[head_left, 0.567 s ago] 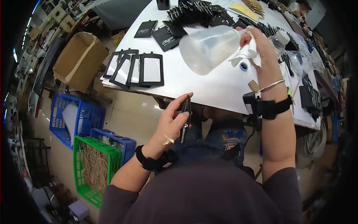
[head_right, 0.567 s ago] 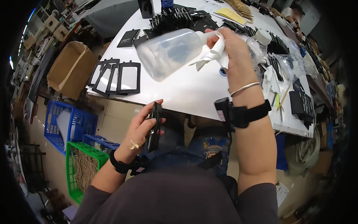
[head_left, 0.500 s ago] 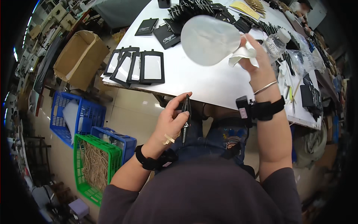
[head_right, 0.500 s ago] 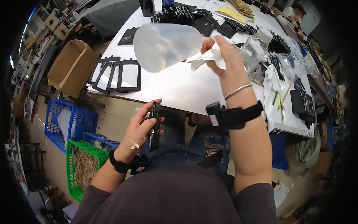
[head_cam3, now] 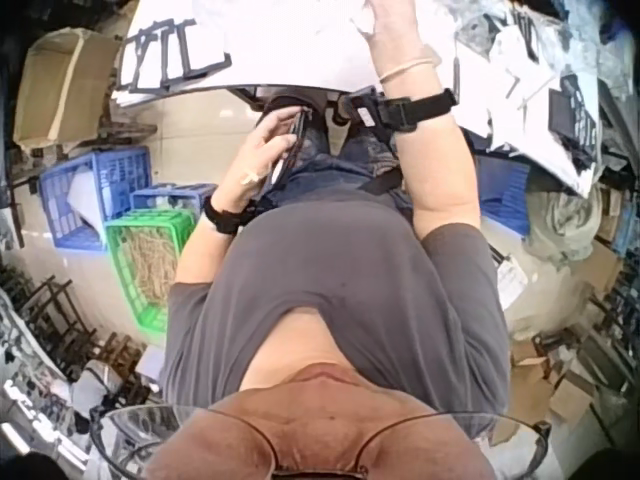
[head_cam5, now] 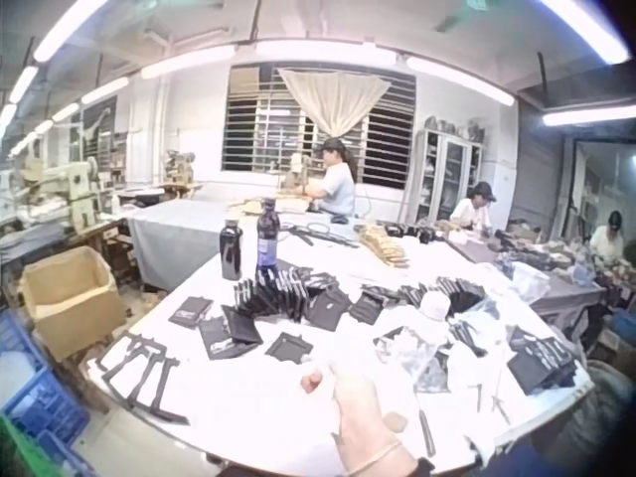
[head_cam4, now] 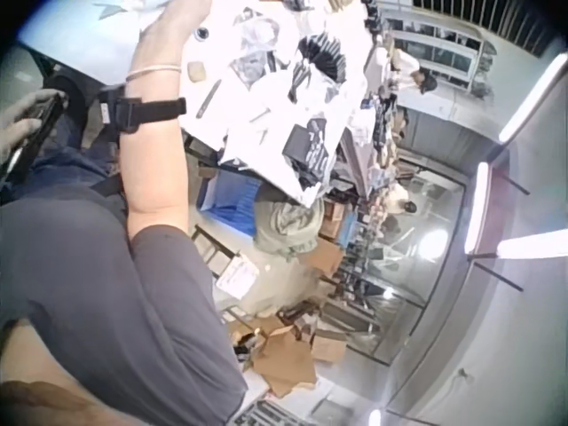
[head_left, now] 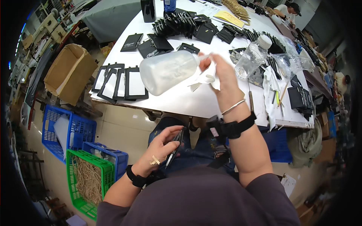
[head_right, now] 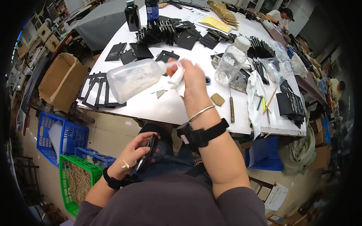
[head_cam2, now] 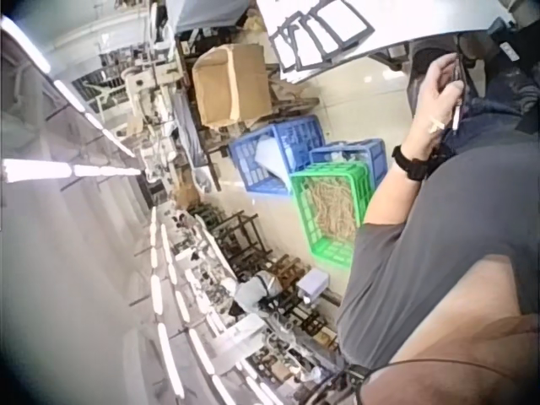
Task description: The person assembles small zippered pouches by inserting white rectangular inserts into the pouches, zipping them closed, and wiping the exterior with a white cloth. They handle multiple pouches one at a time, occasionally picking up a cardboard template and wiping it before returning to the pouches.
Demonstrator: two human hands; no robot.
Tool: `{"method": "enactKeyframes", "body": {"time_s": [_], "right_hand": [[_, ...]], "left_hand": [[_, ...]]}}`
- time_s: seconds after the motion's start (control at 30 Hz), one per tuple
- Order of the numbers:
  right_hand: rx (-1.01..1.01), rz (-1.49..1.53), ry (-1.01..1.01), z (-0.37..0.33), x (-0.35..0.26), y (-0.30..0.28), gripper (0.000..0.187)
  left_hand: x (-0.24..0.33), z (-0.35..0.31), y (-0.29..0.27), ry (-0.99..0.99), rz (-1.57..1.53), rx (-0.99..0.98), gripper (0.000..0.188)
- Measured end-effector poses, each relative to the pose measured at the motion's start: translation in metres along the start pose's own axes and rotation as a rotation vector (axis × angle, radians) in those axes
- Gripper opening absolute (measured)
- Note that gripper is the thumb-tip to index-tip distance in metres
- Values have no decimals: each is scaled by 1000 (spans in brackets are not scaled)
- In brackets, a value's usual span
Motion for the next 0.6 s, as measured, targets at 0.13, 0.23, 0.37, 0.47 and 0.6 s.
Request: {"method": "enactKeyframes", "body": {"time_s": [0.13,0.23,0.37,0.47,0.6], "right_hand": [[-159,-582,-769,-50,-108,74,22],[-207,-1067,-1101,-80,-115,101,24],[-303,-1873,-1634,-57,-71,71,22],[-192,-1384,-1411,-97,-114,85,19],[-230,-1349,-622,-133,-95,16,23]], "left_hand": [[-27,-5,16,-211,-78,-162,46],[-42,1,13,-234,-88,-200,46],[-59,-4,31,-350,69,-289,41],[-64,-12,41,-397,68,-363,40],[-65,-10,38,-398,99,-362,39]]}}
Point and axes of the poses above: each hand's wrist, its own z-axis towards the middle knuckle, its own y-axis out of the palm, x = y × z, the point moved 10 cm from there along z, towards the middle knuckle, and after that the axes turned 2 degrees about z, right-handed, at the moved point
